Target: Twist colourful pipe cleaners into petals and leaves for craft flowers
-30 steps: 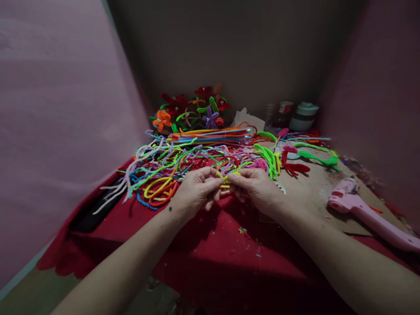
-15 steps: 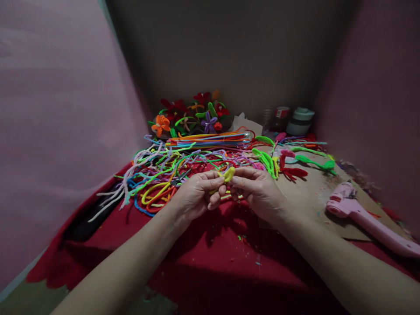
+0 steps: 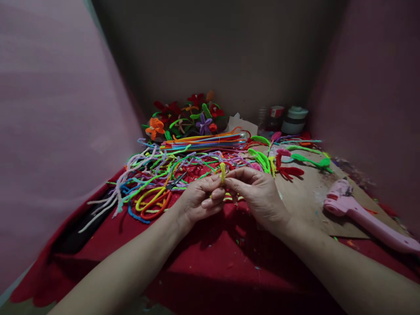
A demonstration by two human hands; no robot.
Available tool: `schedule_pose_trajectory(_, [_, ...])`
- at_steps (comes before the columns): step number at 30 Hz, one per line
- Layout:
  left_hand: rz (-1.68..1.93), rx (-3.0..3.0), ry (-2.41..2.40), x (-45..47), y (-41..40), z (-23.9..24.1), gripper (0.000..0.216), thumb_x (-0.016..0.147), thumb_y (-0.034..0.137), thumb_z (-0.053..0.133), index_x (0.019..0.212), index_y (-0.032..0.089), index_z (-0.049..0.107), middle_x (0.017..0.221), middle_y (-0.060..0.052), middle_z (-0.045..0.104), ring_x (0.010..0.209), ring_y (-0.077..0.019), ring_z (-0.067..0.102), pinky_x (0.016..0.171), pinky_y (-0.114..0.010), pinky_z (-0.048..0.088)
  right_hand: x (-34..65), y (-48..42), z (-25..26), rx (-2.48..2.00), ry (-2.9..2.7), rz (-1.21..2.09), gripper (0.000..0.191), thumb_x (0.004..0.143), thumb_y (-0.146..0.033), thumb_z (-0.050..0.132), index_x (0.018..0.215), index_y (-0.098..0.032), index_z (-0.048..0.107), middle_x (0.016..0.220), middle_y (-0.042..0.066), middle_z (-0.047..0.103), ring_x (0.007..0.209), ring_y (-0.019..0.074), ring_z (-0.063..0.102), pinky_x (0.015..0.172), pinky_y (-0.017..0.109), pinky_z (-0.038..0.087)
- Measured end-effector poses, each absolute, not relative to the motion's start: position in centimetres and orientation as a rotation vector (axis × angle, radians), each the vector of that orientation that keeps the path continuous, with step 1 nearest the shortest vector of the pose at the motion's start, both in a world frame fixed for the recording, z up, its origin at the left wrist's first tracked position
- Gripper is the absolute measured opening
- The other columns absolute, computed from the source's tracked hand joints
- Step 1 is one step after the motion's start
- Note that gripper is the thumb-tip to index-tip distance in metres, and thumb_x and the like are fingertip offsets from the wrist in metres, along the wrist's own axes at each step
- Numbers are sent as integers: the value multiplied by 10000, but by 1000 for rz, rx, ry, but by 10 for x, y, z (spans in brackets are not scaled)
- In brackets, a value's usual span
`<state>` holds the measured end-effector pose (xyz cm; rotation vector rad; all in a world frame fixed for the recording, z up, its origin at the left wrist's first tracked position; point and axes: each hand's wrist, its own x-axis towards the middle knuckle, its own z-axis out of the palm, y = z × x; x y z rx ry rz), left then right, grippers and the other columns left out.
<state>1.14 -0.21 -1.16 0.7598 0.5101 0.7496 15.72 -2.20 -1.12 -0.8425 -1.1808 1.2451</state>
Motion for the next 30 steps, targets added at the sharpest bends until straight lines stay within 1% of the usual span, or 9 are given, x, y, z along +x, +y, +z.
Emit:
schedule_pose_trajectory(2, [733, 764, 489, 11, -1, -14, 67, 794, 163, 508, 745, 125, 534, 420, 68, 426, 229, -1, 234, 292, -111, 273, 156, -23, -11, -852, -1221, 1181, 142, 670, -289, 674, 725, -168, 624, 629, -5, 608, 534, 95, 535, 478, 213, 438])
schedule_pose_trajectory(4, [706, 774, 463, 10, 0, -17, 97, 782, 181, 529, 703, 125, 526, 409, 68, 419, 220, -1, 225, 290, -116, 277, 155, -24, -12, -872, -1269, 1115, 133, 685, -287, 660, 735, -169, 626, 674, 9, 628, 584, 112, 563, 530, 233, 466])
schedule_pose_trajectory(8, [685, 779, 434, 10, 1, -20, 103, 749, 178, 569, 677, 113, 534, 396, 70, 408, 218, 3, 226, 291, -117, 273, 154, -25, -15, -885, -1345, 1030, 109, 734, -275, 615, 759, -172, 635, 712, 18, 649, 632, 124, 590, 600, 253, 489])
schedule_pose_trajectory(12, [667, 771, 440, 9, 1, -21, 79, 732, 159, 578, 682, 107, 546, 395, 71, 412, 217, 6, 226, 294, -118, 269, 153, -28, -16, -883, -1359, 975, 78, 738, -238, 606, 765, -173, 640, 716, 18, 654, 642, 124, 598, 607, 245, 491])
schedule_pose_trajectory(16, [636, 792, 441, 6, 3, -22, 63, 712, 140, 583, 674, 111, 542, 391, 68, 405, 211, 3, 217, 269, -117, 249, 152, -30, -14, -881, -1359, 996, 93, 734, -232, 600, 770, -167, 656, 724, 30, 666, 656, 135, 607, 610, 255, 496])
schedule_pose_trajectory(21, [636, 820, 432, 6, 4, -24, 96, 704, 158, 596, 646, 114, 533, 387, 67, 412, 205, 3, 217, 263, -118, 257, 153, -30, -14, -889, -1381, 1001, 90, 728, -221, 597, 759, -165, 660, 696, 26, 663, 628, 129, 600, 591, 255, 491])
schedule_pose_trajectory(24, [633, 834, 437, 6, 3, -23, 101, 701, 151, 585, 626, 118, 528, 379, 67, 408, 204, 0, 224, 263, -119, 250, 153, -29, -16, -882, -1403, 988, 98, 741, -223, 581, 770, -167, 656, 712, 27, 665, 641, 131, 604, 602, 259, 493])
schedule_pose_trajectory(30, [639, 816, 427, 6, 1, -25, 96, 727, 181, 593, 667, 117, 555, 382, 62, 435, 213, -5, 267, 291, -121, 284, 154, -29, -17, -909, -1463, 942, 108, 759, -220, 558, 783, -161, 645, 720, 34, 659, 655, 137, 604, 630, 270, 490])
